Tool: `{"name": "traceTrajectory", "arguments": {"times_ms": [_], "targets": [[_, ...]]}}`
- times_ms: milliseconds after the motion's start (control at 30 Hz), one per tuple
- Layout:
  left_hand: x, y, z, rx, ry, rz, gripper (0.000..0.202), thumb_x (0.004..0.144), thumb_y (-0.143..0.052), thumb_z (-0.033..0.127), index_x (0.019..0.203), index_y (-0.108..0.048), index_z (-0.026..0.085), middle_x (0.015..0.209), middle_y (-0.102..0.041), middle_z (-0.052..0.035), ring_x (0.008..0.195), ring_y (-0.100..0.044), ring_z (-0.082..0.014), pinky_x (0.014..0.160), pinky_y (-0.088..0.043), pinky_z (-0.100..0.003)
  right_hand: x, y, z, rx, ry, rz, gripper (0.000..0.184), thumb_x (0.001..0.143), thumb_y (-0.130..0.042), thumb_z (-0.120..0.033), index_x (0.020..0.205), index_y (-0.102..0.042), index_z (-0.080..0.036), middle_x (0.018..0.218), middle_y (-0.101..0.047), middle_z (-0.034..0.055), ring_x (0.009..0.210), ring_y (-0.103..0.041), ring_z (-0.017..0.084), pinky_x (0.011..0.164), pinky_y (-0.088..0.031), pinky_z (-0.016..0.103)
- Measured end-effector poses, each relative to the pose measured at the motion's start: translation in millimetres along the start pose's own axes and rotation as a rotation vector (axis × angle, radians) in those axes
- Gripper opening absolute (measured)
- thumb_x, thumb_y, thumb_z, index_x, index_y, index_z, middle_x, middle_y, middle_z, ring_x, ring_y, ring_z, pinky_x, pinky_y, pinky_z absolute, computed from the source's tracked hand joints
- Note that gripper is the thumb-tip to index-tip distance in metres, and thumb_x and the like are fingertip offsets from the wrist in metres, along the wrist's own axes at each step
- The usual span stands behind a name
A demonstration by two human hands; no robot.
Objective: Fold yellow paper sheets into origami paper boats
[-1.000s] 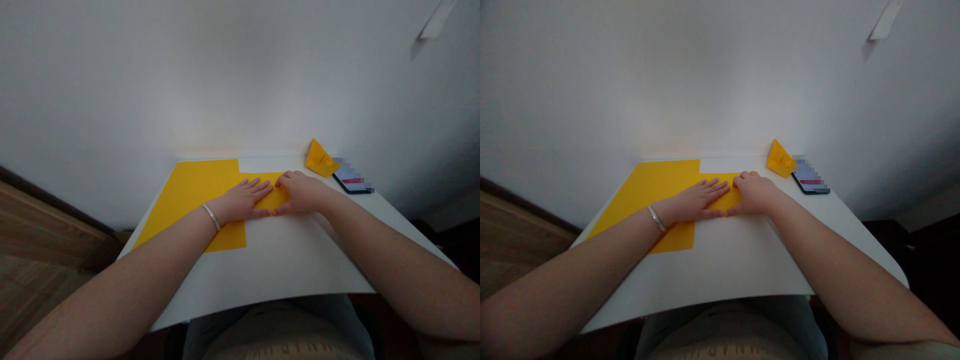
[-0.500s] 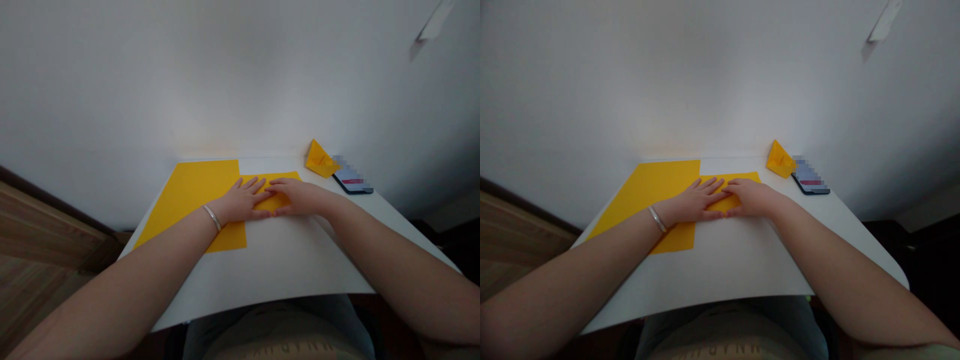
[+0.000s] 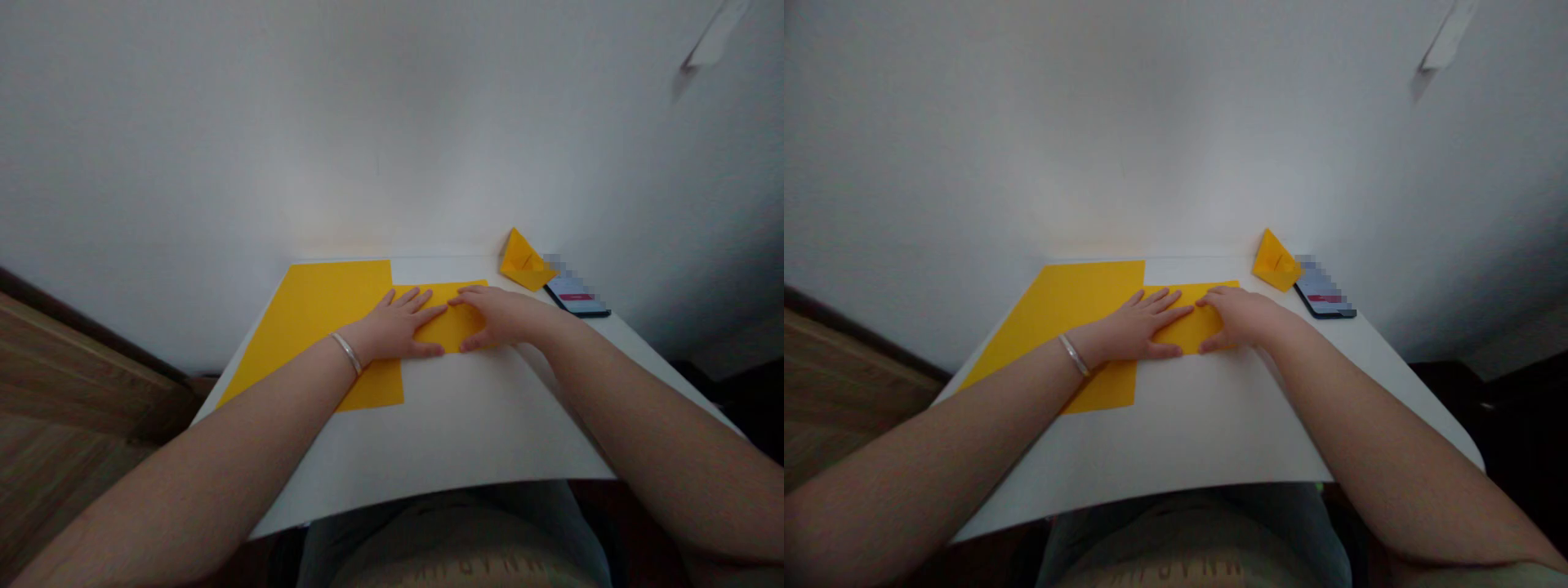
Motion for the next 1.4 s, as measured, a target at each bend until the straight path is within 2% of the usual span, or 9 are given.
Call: {"name": "traceTrajectory", "arguments": {"times_ms": [167,333,500,633,800,967,1167,1400], "targets": [[0.2,-1.7,-3.7,0.037,-0.017,0.012,0.081,0.082,-0.041,0.071,0.148,-0.025,0.027,0.156,-0.02,-0.0116,0.142,-0.017,-0.0357,0.112,-0.013,-0.054,-5.4,-2.7,14.0,-0.046,-0.072,-0.06,0.092,0.059,-0.071,-0.06,0.138,-0.047,-0.017,0.145,-0.042,0.0151,0.127,-0.045,0.034,0.104,-0.038,0.047],[-1.3,-5.8,-13.4,0.052,-0.017,-0.002,0.082,0.08,-0.045,0.071,0.148,-0.025,0.029,0.155,-0.021,-0.0112,0.141,-0.017,-0.0375,0.111,-0.013,-0.055,-9.6,-3.1,26.2,-0.086,-0.066,-0.058,0.09,0.058,-0.072,-0.059,0.136,-0.05,-0.018,0.137,-0.052,0.0144,0.117,-0.054,0.034,0.101,-0.04,0.046],[-6.6,-10.6,-24.9,0.046,-0.005,-0.072,0.087,0.078,-0.05,0.07,0.149,-0.021,0.03,0.156,-0.016,-0.0125,0.142,-0.014,-0.0387,0.111,-0.014,-0.057,-15.8,-3.4,35.9,-0.084,-0.107,-0.087,0.09,0.058,-0.075,-0.055,0.134,-0.051,-0.015,0.133,-0.055,0.0159,0.116,-0.054,0.035,0.099,-0.043,0.045],[-11.1,-11.5,-33.3,0.046,0.007,-0.108,0.09,0.076,-0.054,0.069,0.149,-0.017,0.031,0.157,-0.013,-0.0124,0.142,-0.014,-0.0379,0.111,-0.015,-0.056,-18.9,-5.0,45.8,-0.076,-0.159,-0.106,0.086,0.054,-0.078,-0.053,0.131,-0.054,-0.021,0.13,-0.057,0.0134,0.116,-0.055,0.035,0.095,-0.045,0.046],[-15.7,-15.2,-44.3,0.048,0.02,-0.154,0.095,0.073,-0.057,0.069,0.149,-0.016,0.031,0.157,-0.011,-0.0117,0.141,-0.013,-0.0402,0.111,-0.015,-0.057,-22.3,-10.3,61.8,-0.049,-0.188,-0.1,0.083,0.055,-0.079,-0.049,0.128,-0.055,-0.018,0.126,-0.059,0.0172,0.112,-0.056,0.036,0.09,-0.046,0.047],[-19.8,-18.8,-54.6,0.008,0.005,-0.215,0.102,0.069,-0.061,0.07,0.15,-0.012,0.032,0.158,-0.005,-0.0115,0.142,-0.007,-0.0414,0.111,-0.014,-0.058,-24.1,-16.1,74.4,-0.041,-0.209,-0.131,0.085,0.051,-0.081,-0.05,0.128,-0.055,-0.027,0.127,-0.059,0.0121,0.114,-0.055,0.036,0.09,-0.047,0.05],[-24.0,-19.1,-58.5,-0.06,0.002,-0.328,0.103,0.068,-0.066,0.063,0.149,-0.011,0.033,0.157,0.005,-0.0106,0.142,0.002,-0.0405,0.111,-0.008,-0.059,-24.1,-17.0,75.1,-0.037,-0.153,-0.15,0.086,0.05,-0.079,-0.049,0.129,-0.054,-0.028,0.131,-0.057,0.0093,0.118,-0.053,0.036,0.094,-0.044,0.049],[-29.5,-14.0,-56.6,-0.11,0.016,-0.36,0.098,0.069,-0.066,0.058,0.149,-0.013,0.035,0.158,0.003,-0.0069,0.143,0.005,-0.0385,0.112,-0.007,-0.057,-25.4,-16.1,74.0,-0.032,-0.082,-0.129,0.083,0.052,-0.076,-0.051,0.129,-0.055,-0.028,0.133,-0.056,0.0081,0.122,-0.049,0.036,0.101,-0.039,0.049]]}}
Point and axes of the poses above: each hand's wrist, its own x-axis towards the middle knuckle, its own y-axis out of the back of the hand, z = x × y, the point moved 9 cm from there along x, towards the middle knuckle
